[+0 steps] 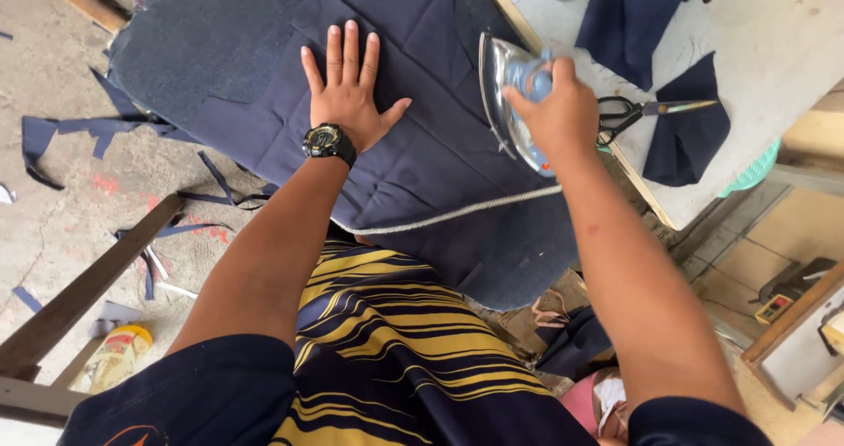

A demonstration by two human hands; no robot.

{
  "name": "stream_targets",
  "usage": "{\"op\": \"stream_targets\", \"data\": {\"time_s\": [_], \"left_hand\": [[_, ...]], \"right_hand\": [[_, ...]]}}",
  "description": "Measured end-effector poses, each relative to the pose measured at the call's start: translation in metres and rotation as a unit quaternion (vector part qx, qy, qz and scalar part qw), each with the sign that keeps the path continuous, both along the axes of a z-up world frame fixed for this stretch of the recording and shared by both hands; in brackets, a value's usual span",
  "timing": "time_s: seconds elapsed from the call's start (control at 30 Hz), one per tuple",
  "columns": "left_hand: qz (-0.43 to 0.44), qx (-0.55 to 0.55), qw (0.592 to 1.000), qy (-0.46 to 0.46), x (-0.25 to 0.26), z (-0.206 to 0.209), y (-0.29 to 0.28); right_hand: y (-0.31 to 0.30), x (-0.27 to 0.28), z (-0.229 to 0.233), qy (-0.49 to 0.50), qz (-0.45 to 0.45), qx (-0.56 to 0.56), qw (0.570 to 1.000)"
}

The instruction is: The person lays a dark blue fabric piece on an ironing board, sprays it with water, and irons it with a steam iron. They repeatedly smooth and press the fabric, then fold it and place it on a nearby table.

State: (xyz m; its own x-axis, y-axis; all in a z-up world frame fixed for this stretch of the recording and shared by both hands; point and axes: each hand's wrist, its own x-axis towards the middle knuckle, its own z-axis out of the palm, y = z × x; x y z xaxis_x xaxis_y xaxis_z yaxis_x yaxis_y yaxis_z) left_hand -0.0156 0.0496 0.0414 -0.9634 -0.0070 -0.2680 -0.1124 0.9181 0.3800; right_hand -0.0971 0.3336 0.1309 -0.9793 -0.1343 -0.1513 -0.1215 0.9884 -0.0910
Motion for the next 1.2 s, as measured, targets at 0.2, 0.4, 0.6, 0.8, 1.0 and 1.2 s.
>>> {"op": "stream_targets", "data": {"time_s": [0.2, 0.4, 0.6, 0.8, 1.0, 1.2], "left_hand": [[0.007, 0.003, 1.0, 0.016, 0.003, -0.001, -0.001], [0.008, -0.007, 1.0, -0.003, 0.0, 0.009, 0.002], [0.006, -0.009, 1.0, 0.007, 0.001, 0.008, 0.003], [0.008, -0.005, 1.0, 0.008, 0.0, 0.009, 0.007], [0.015, 0.006, 1.0, 0.002, 0.002, 0.009, 0.004], [0.015, 0.013, 1.0, 0.006, 0.001, 0.011, 0.002]], "right_hand": [[0.019, 0.118, 0.008, -0.047, -0.042, -0.008, 0.998], [0.03, 0.156, -0.024, -0.003, 0.015, 0.019, 1.0], [0.029, 0.095, -0.018, -0.034, -0.073, 0.034, 0.996], [0.046, 0.101, -0.016, -0.022, -0.048, 0.029, 0.998], [0.063, 0.104, -0.024, 0.006, -0.054, 0.053, 0.997], [0.058, 0.026, -0.027, 0.025, -0.056, 0.064, 0.996]]}}
